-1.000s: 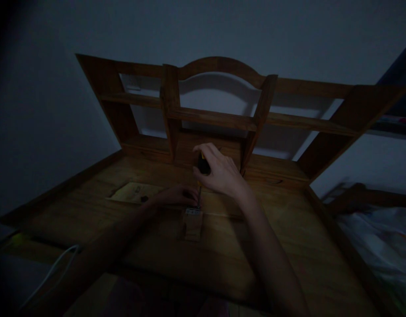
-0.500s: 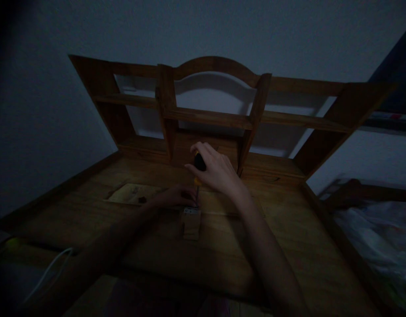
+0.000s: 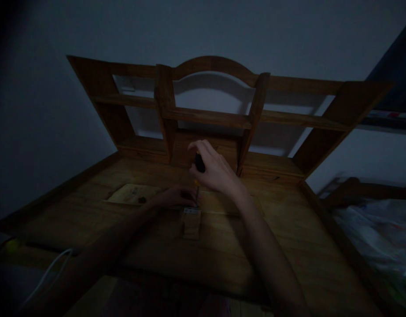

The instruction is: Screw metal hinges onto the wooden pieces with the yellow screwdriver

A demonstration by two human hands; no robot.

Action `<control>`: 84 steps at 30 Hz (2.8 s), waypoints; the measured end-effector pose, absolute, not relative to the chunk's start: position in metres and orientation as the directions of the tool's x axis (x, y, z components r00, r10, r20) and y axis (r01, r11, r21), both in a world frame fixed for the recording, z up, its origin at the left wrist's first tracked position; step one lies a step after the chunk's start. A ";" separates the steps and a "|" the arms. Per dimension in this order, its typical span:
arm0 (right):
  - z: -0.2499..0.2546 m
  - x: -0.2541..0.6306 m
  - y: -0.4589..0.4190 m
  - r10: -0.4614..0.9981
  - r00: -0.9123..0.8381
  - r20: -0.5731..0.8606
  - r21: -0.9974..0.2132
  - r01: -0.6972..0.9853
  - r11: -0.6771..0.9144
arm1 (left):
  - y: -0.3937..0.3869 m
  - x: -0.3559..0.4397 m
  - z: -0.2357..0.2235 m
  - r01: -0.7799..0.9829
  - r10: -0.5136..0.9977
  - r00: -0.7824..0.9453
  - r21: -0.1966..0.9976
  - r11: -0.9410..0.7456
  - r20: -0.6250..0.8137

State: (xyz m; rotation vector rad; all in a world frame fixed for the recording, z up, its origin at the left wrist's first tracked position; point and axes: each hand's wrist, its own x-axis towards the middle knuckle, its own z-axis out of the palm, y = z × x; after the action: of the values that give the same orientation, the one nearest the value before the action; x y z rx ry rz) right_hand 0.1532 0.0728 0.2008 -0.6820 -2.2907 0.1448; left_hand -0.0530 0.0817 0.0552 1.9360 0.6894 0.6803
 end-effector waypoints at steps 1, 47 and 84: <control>0.201 0.154 0.073 0.510 -0.599 0.618 -0.297 0.422 0.856 | 0.082 -0.053 0.055 0.187 0.705 0.688 0.897 -0.402 0.172; 0.202 0.152 0.073 0.464 -0.608 0.644 -0.321 0.336 0.886 | 0.081 -0.054 0.052 0.207 0.722 0.680 0.913 -0.353 0.125; 0.226 0.192 0.082 0.422 -0.303 0.855 -0.276 0.424 0.863 | 0.073 -0.046 0.054 0.342 0.654 0.705 0.678 -0.651 0.273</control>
State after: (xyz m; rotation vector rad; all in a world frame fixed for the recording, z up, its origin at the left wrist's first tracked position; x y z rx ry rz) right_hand 0.1916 0.0820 0.2264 -0.6257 -1.9274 -0.0020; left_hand -0.0465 0.0727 0.0540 2.3076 0.7565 0.6791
